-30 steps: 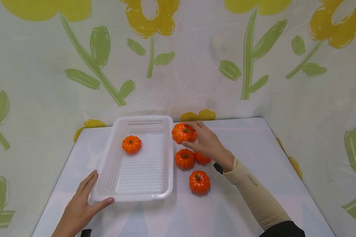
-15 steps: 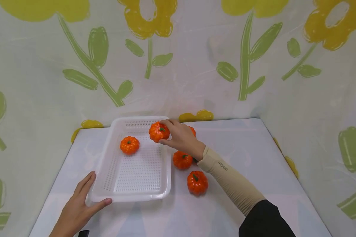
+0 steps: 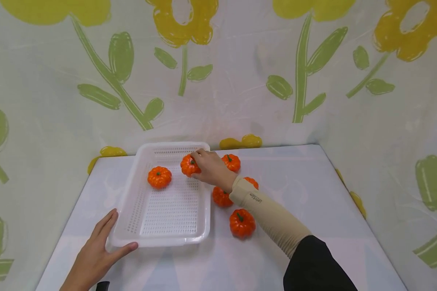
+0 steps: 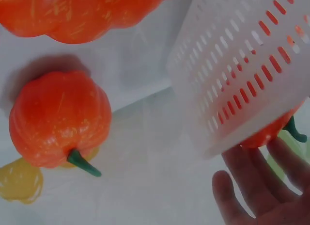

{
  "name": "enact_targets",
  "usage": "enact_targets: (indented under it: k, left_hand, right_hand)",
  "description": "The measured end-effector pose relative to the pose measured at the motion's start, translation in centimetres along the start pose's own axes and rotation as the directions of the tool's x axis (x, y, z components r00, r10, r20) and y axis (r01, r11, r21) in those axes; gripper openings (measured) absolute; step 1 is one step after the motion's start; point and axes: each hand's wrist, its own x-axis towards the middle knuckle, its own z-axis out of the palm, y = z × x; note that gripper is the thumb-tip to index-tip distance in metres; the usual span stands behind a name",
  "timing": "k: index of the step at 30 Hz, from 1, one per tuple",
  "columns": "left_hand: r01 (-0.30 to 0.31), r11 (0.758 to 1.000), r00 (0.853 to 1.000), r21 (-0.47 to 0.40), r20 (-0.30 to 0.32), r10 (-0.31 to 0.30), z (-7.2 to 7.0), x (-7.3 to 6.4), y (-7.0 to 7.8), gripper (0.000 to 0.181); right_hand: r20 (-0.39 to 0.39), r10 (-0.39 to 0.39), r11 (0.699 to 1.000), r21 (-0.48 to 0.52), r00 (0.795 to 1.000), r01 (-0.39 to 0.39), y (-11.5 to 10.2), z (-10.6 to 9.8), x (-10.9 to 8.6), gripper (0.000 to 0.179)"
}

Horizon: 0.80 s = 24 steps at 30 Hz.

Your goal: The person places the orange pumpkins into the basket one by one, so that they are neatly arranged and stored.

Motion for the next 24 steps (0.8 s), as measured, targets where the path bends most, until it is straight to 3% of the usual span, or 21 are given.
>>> enact_targets:
  k: [8, 16, 24]
  left_hand:
    - [0.024, 1.0, 1.0, 0.004, 0.02, -0.024, -0.1, 0.0, 0.2, 0.13]
    - [0.02, 1.0, 1.0, 0.001, 0.008, -0.02, 0.1, 0.0, 0.0, 0.13]
    - [0.027, 1.0, 1.0, -0.002, 0.014, -0.027, 0.1, 0.1, 0.1, 0.13]
  right_hand:
    - [0.138, 0.034, 0.993, -0.113, 0.99, -0.018, -0.5, 1.6, 1.1, 0.065]
    - [0.209, 0.026, 0.974, -0.227, 0.978, 0.022, -1.2, 2.3, 1.8, 0.065]
    - [0.301, 0.057, 0.944, -0.326, 0.952, 0.046, -1.6, 3.0, 2.0, 0.068]
